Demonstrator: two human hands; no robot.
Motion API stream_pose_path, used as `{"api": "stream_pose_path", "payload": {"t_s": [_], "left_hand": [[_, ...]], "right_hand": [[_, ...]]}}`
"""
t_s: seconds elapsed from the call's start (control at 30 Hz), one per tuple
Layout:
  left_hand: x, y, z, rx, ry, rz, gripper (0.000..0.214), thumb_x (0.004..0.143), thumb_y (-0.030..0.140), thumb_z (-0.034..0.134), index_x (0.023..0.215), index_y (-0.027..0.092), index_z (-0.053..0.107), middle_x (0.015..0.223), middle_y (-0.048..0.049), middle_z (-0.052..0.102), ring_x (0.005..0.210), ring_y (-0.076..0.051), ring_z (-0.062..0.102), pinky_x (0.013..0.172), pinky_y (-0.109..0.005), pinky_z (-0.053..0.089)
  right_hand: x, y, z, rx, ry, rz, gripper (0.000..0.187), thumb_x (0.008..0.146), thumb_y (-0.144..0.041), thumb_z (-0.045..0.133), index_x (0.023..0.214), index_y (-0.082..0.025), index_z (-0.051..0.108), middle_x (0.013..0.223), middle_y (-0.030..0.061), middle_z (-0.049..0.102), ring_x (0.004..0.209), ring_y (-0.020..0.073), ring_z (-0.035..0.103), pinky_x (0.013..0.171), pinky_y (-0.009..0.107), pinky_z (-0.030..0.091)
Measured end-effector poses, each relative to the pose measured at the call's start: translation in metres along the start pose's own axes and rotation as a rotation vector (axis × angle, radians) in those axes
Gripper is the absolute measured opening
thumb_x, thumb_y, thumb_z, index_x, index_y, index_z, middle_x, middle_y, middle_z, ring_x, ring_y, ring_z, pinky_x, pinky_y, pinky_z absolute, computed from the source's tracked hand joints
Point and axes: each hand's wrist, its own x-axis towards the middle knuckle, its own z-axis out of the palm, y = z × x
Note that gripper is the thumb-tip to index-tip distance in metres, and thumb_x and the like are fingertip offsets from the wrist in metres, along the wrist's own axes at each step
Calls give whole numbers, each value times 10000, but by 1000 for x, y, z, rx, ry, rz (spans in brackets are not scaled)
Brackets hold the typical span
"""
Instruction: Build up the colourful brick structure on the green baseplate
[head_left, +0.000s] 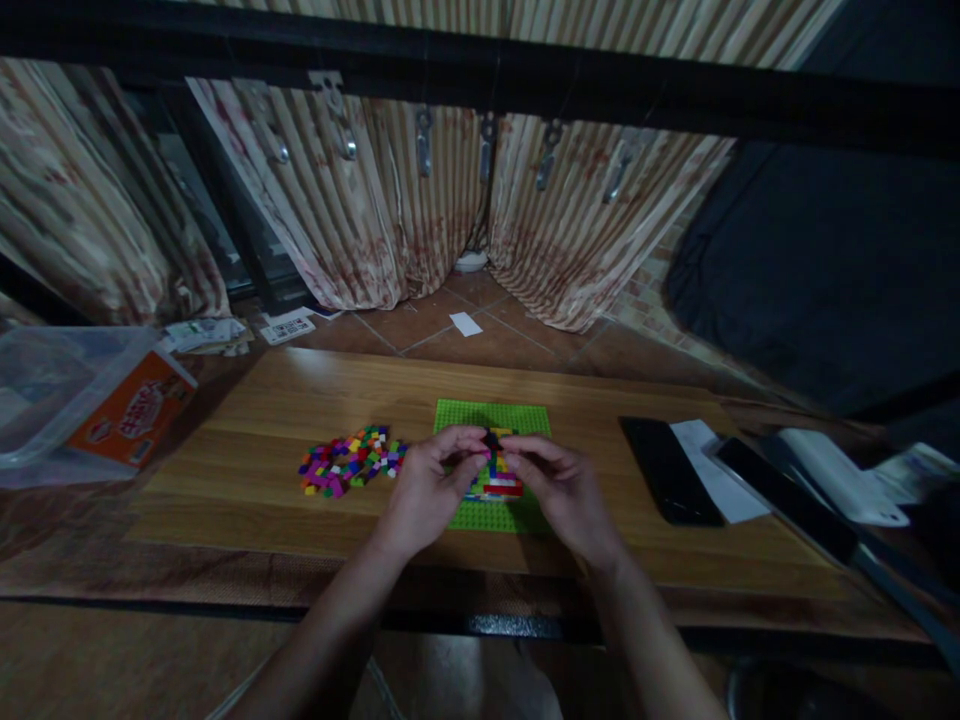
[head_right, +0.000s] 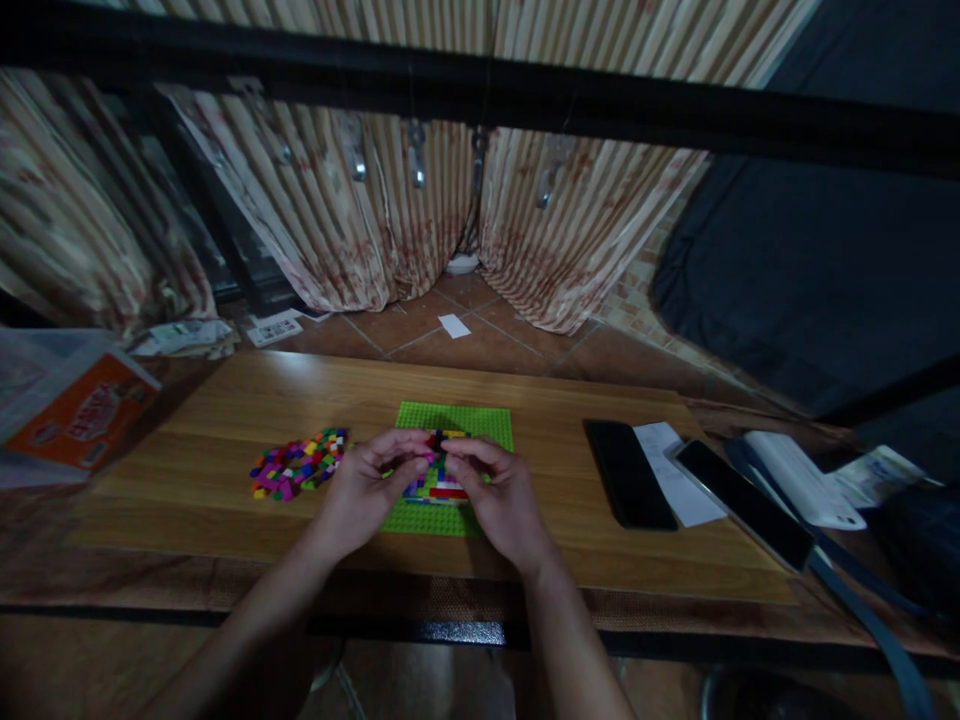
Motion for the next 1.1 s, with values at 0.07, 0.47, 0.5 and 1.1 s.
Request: {"api": "stream_pose_path", "payload": {"t_s": [0.07,0.47,0.5,1.1], "left_hand": [[0,1,0,-39,-12,-12,266,775,222,671,1032,156,654,923,-58,720,861,-164,661,808,-284,521],[1,5,6,-245,-62,-80,234,780,197,660,1008,145,644,855,-36,731,670,-110,645,676,-230,521],[1,5,6,-253,-62,-87,234,781,202,659,1008,146,643,857,-36,733,672,-112,648,676,-231,521],[2,10,3,-302,-73,-201,275,734,248,711,985,142,672,799,-25,706,696,-120,628,683,-242,500]], "right_hand": [[-2,-2,1,-54,-22,-43,166,808,-289,667,957,-265,734,924,21,695,860,176,625,770,310,484],[-3,-2,7,-200,27,-237,117,826,-201,657,880,-278,727,880,3,651,819,146,613,739,282,477],[-4,-1,8,-212,33,-241,121,827,-205,656,892,-280,726,884,4,647,815,146,611,730,281,479],[-8,-4,9,-388,44,-323,106,858,-261,626,935,-282,695,1004,22,610,946,167,600,829,303,480]]}}
